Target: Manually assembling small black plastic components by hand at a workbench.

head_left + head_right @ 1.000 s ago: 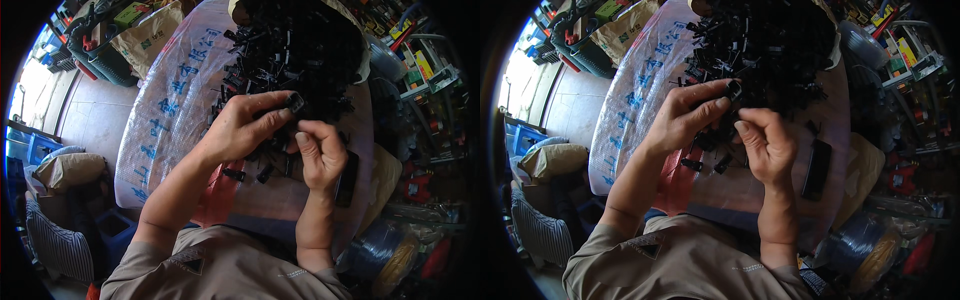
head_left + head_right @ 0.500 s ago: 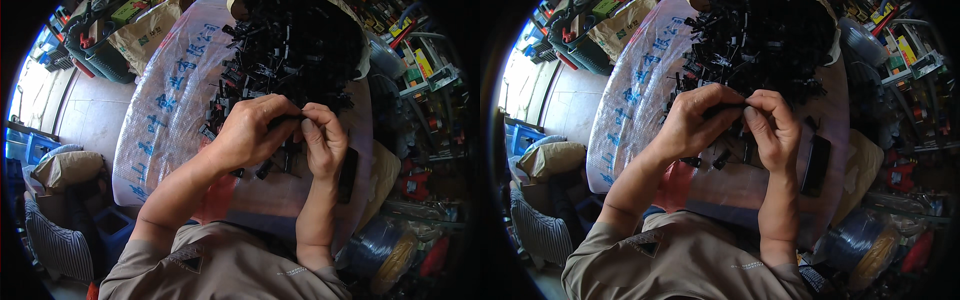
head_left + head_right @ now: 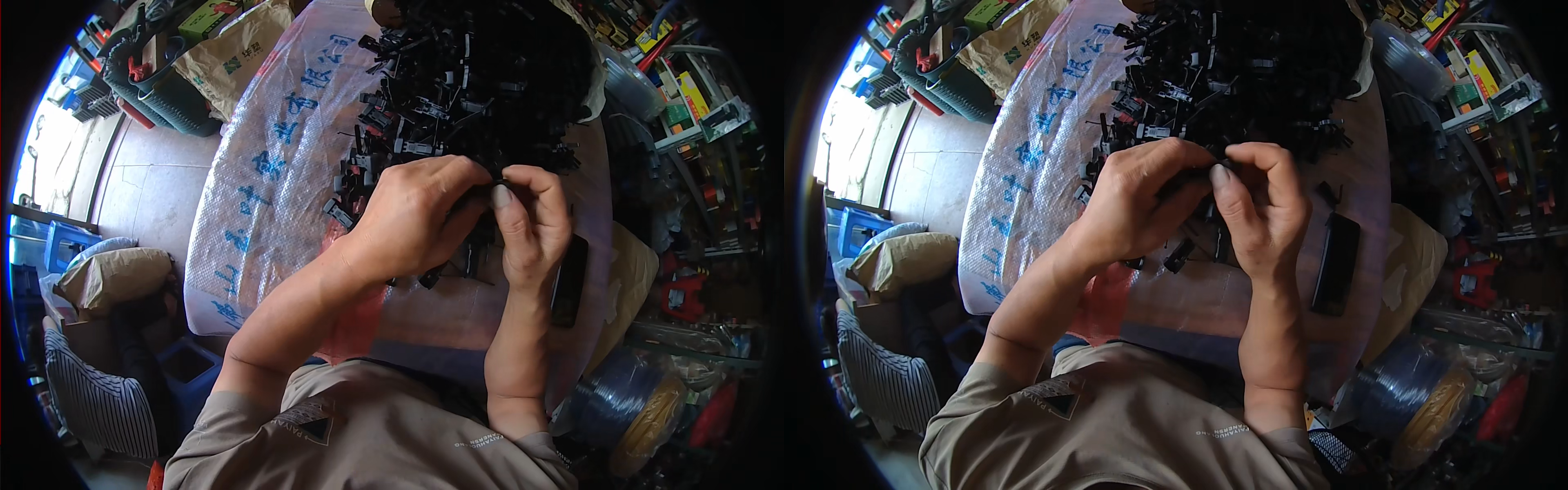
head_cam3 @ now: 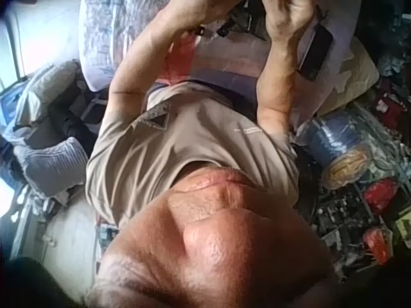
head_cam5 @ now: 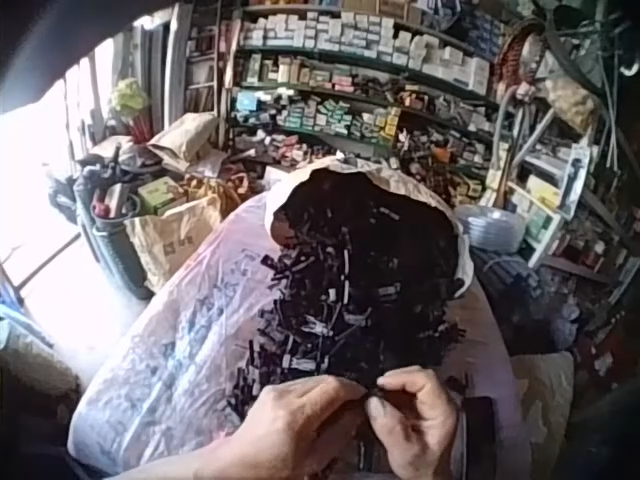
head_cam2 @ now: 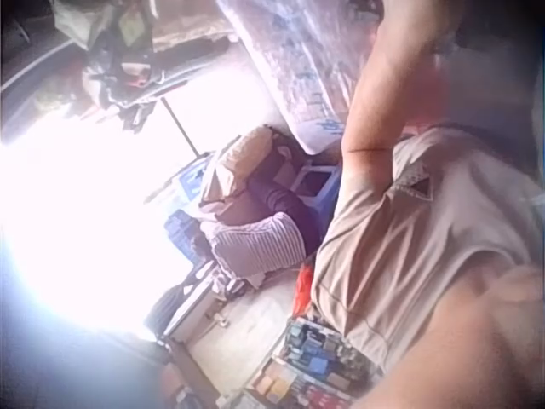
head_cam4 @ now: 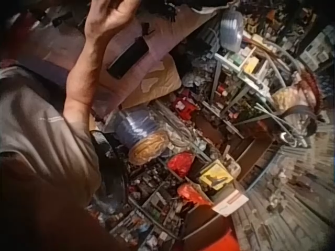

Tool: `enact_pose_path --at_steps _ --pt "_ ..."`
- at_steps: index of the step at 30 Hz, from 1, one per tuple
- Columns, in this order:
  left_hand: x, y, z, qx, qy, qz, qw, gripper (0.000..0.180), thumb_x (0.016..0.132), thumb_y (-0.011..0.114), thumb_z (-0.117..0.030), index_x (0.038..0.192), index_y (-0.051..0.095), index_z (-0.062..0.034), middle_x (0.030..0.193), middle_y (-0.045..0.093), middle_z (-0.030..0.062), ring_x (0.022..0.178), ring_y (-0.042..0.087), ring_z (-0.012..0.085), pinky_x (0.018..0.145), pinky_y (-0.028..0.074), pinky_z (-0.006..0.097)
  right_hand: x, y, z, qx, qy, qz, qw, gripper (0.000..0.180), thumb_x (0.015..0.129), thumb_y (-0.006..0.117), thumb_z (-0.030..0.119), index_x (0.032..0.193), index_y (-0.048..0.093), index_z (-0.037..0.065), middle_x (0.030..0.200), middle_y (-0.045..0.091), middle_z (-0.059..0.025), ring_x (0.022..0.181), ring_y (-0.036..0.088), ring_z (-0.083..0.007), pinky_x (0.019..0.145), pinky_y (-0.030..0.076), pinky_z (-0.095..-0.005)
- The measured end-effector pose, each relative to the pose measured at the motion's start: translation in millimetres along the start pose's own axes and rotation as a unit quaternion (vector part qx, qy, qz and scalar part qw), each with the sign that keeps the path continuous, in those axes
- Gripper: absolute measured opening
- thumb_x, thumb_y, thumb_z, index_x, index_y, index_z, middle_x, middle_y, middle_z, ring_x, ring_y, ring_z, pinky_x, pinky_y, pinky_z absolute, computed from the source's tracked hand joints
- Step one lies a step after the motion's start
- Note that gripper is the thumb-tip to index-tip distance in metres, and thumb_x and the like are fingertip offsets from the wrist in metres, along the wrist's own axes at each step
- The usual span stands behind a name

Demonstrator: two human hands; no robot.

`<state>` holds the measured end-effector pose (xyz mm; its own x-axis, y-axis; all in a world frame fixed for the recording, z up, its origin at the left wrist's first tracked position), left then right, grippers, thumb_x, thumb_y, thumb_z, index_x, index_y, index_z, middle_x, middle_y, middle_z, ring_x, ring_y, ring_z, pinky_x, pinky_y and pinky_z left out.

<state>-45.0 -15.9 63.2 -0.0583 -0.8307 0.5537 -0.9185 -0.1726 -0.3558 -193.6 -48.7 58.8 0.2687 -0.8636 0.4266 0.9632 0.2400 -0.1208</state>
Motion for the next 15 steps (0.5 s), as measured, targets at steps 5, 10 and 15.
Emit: enact_pose_path --at_steps 5,10,15 --pt "0 -4 28 -0.429 -0.267 -0.044 0.862 0.035 0.091 0.058 -0.012 0.124 0.054 -0.0007 0.091 0.067 0.0095 0.066 0.057 0.0086 0.056 0.045 0.020 1 -5 2 0.045 -0.043 0.118 0.991 0.017 0.086 0.068 0.002 0.101 0.063 -0.001 0.096 0.062 -0.0053 0.077 0.054 -0.0060 0.070 0.044 -0.0180" --pt "0 1 30 -0.443 -0.276 0.000 0.853 0.034 0.092 0.057 -0.011 0.124 0.056 -0.0004 0.089 0.067 0.0068 0.064 0.057 0.0088 0.056 0.044 0.020 1 -4 0 0.013 0.004 0.054 0.998 0.011 0.087 0.068 0.004 0.096 0.064 0.000 0.079 0.062 -0.0011 0.069 0.055 -0.0055 0.064 0.044 -0.0176" --pt "-5 7 20 -0.266 -0.202 0.093 0.938 0.037 0.091 0.064 -0.015 0.124 0.059 0.0002 0.083 0.063 0.0014 0.072 0.056 0.0050 0.065 0.047 0.021 6 -14 -7 -0.008 0.017 0.066 0.998 0.015 0.085 0.073 0.012 0.088 0.063 0.001 0.075 0.060 0.0006 0.068 0.053 -0.0043 0.061 0.042 -0.0173"
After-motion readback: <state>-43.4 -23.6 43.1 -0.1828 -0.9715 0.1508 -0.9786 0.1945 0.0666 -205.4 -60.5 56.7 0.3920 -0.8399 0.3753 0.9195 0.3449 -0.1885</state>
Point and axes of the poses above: each hand's wrist, its own x-axis towards the middle knuckle, its own y-axis out of the palm, z = x × y, the point moved 5 cm from there along x, towards the middle knuckle
